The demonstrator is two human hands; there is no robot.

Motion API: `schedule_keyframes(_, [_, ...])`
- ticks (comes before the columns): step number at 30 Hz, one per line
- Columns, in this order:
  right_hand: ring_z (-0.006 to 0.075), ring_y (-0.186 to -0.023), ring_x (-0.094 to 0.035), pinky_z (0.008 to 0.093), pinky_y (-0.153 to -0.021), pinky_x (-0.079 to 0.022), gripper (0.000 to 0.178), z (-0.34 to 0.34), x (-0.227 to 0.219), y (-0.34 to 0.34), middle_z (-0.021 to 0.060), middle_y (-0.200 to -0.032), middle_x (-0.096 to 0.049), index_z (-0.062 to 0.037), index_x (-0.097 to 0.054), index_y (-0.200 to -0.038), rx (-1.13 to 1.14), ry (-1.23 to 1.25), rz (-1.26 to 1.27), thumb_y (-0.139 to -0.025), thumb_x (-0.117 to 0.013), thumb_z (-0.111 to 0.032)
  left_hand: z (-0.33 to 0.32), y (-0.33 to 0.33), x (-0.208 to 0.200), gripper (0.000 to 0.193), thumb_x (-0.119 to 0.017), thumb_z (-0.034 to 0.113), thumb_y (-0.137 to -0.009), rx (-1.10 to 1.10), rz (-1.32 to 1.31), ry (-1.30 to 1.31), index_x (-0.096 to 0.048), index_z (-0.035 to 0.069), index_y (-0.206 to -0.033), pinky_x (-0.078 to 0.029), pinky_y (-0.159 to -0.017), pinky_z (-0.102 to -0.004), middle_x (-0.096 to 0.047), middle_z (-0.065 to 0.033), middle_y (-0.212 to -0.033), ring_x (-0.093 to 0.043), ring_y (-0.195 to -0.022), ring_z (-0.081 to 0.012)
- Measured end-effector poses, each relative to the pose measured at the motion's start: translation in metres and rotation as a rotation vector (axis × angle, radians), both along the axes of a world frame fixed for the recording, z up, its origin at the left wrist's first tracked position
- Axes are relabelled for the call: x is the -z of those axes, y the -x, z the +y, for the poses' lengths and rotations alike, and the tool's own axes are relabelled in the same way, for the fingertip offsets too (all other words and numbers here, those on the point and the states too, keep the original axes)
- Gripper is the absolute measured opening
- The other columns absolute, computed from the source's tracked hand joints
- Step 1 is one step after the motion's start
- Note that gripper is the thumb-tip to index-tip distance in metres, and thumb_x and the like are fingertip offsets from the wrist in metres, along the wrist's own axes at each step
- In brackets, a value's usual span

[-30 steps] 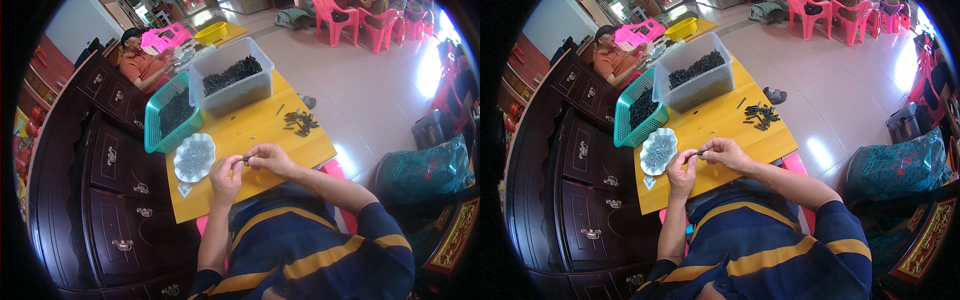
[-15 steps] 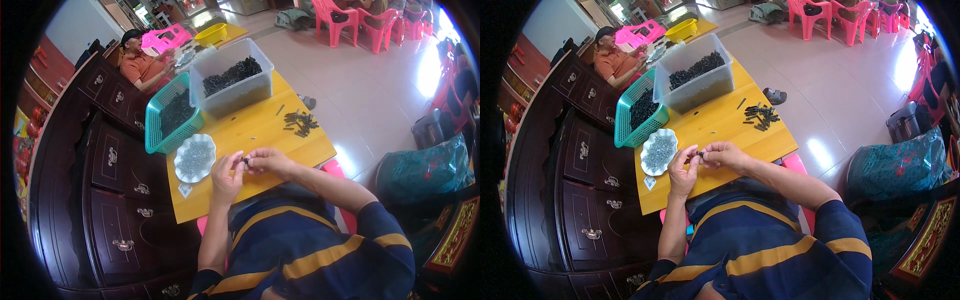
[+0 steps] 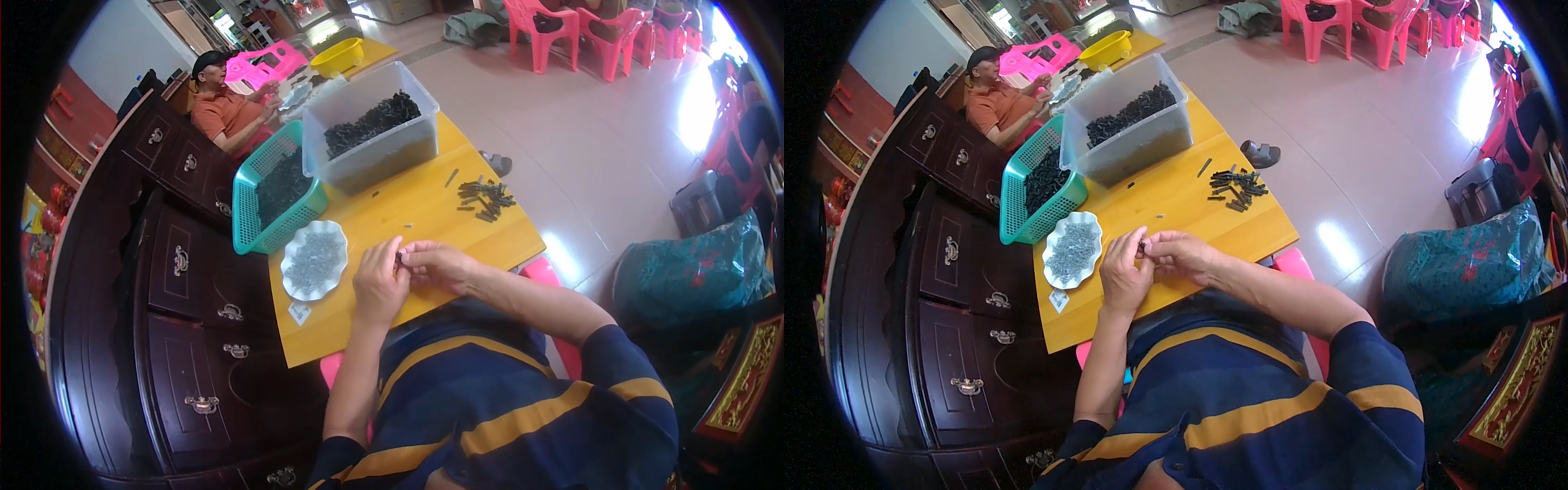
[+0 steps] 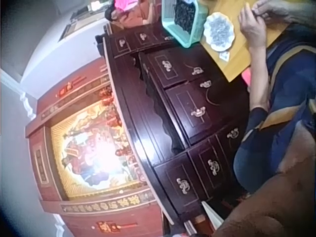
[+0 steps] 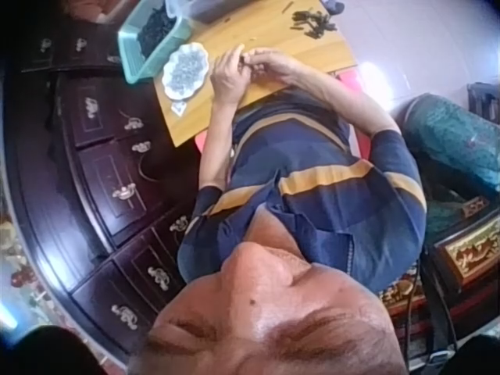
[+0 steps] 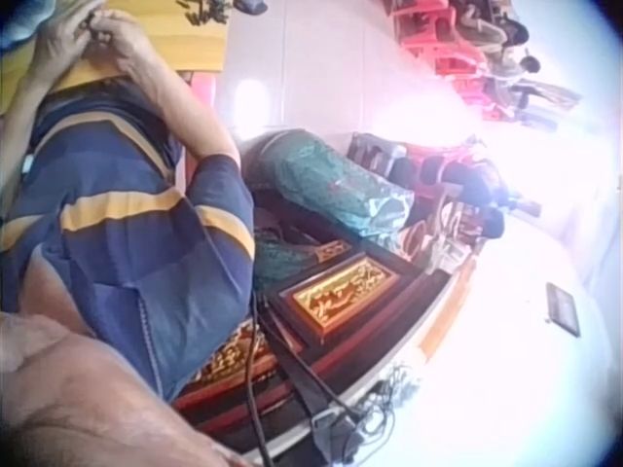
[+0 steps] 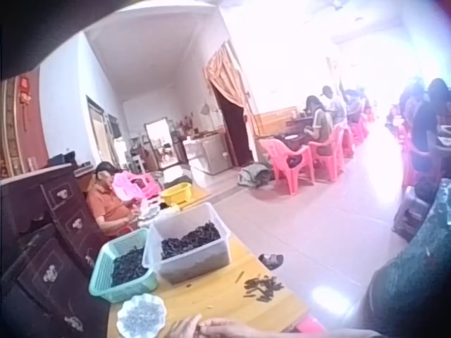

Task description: The person assembles small plastic components by hand, inserting pins and screws into the pieces taken from containers on the table.

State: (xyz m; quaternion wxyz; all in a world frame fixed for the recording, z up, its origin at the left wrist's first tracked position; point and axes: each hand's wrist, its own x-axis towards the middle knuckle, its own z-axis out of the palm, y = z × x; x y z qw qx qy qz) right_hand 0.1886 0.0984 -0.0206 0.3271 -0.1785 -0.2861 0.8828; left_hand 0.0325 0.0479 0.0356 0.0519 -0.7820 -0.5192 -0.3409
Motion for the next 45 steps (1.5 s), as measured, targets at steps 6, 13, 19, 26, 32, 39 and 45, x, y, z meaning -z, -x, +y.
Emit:
schedule_keyframes(6, [0.0109, -0.089, -0.066, 0.0292, -0.083, -0.053, 0.014, 0.001, 0.002, -0.001, -0.0012, -0.101, -0.071, -0.0138, -0.069, -0.110, 0.029, 0.084, -0.031, -0.103, -0.062, -0.025, 0.001, 0.001, -0.001, 0.035, -0.073, 0.006, -0.083, 0.036, -0.056, 0.079, -0.064, 0.005, -0.116, -0.054, -0.084, -0.0435, -0.070, -0.0133, -0.107, -0.066, -0.099, -0.0348])
schedule_keyframes(13, [0.0111, -0.088, -0.066, 0.0301, -0.085, -0.054, 0.016, 0.005, 0.001, -0.005, -0.0013, -0.098, -0.070, -0.0128, -0.071, -0.107, -0.017, 0.017, -0.070, -0.102, -0.064, -0.026, 0.002, 0.004, -0.006, 0.031, -0.072, 0.009, -0.085, 0.095, -0.025, 0.080, -0.063, 0.007, -0.115, -0.054, -0.080, -0.0436, -0.070, -0.0125, -0.104, -0.066, -0.096, -0.0349])
schedule_keyframes(19, [0.0100, -0.078, -0.060, 0.0277, -0.074, -0.051, 0.014, 0.003, -0.004, -0.001, -0.0028, -0.083, -0.065, -0.0121, -0.069, -0.096, -0.033, -0.048, -0.047, -0.101, -0.065, -0.025, -0.004, 0.007, -0.008, 0.031, -0.070, 0.011, -0.087, 0.119, -0.006, 0.071, -0.064, 0.006, -0.116, -0.054, -0.080, -0.0459, -0.070, -0.0157, -0.102, -0.068, -0.095, -0.0379])
schedule_keyframes(26, [0.0071, -0.069, -0.053, 0.0229, -0.065, -0.044, 0.016, -0.008, 0.004, 0.005, -0.0049, -0.077, -0.060, -0.0109, -0.069, -0.094, 0.046, -0.017, -0.061, -0.102, -0.064, -0.024, -0.005, 0.009, -0.003, 0.025, -0.069, 0.011, -0.085, 0.162, 0.024, -0.009, -0.063, 0.009, -0.110, -0.056, -0.076, -0.0433, -0.070, -0.0091, -0.097, -0.069, -0.091, -0.0314])
schedule_keyframes(32, [0.0087, -0.080, -0.058, 0.0238, -0.074, -0.048, 0.014, -0.003, 0.011, 0.004, -0.0005, -0.091, -0.067, -0.0069, -0.070, -0.102, 0.018, -0.126, 0.014, -0.103, -0.063, -0.018, -0.003, 0.011, 0.003, 0.033, -0.066, 0.010, -0.088, 0.125, 0.003, 0.008, -0.065, 0.002, -0.120, -0.057, -0.081, -0.0455, -0.073, -0.0174, -0.103, -0.070, -0.092, -0.0372])
schedule_keyframes(39, [0.0089, -0.080, -0.059, 0.0232, -0.074, -0.048, 0.014, 0.000, 0.003, 0.004, 0.0006, -0.094, -0.069, -0.0051, -0.071, -0.106, 0.068, -0.115, -0.019, -0.100, -0.067, -0.018, 0.003, 0.014, -0.001, 0.031, -0.069, 0.011, -0.086, 0.140, -0.031, -0.043, -0.069, 0.002, -0.116, -0.057, -0.081, -0.0441, -0.074, -0.0168, -0.104, -0.071, -0.094, -0.0364])
schedule_keyframes(45, [0.0088, -0.076, -0.057, 0.0218, -0.071, -0.046, 0.013, 0.006, 0.009, -0.003, -0.0001, -0.091, -0.069, -0.0052, -0.073, -0.100, 0.037, -0.192, -0.104, -0.099, -0.069, -0.017, -0.002, 0.011, -0.007, 0.027, -0.069, 0.011, -0.085, 0.166, -0.037, -0.056, -0.071, 0.003, -0.111, -0.058, -0.081, -0.0425, -0.074, -0.0156, -0.102, -0.071, -0.092, -0.0341])
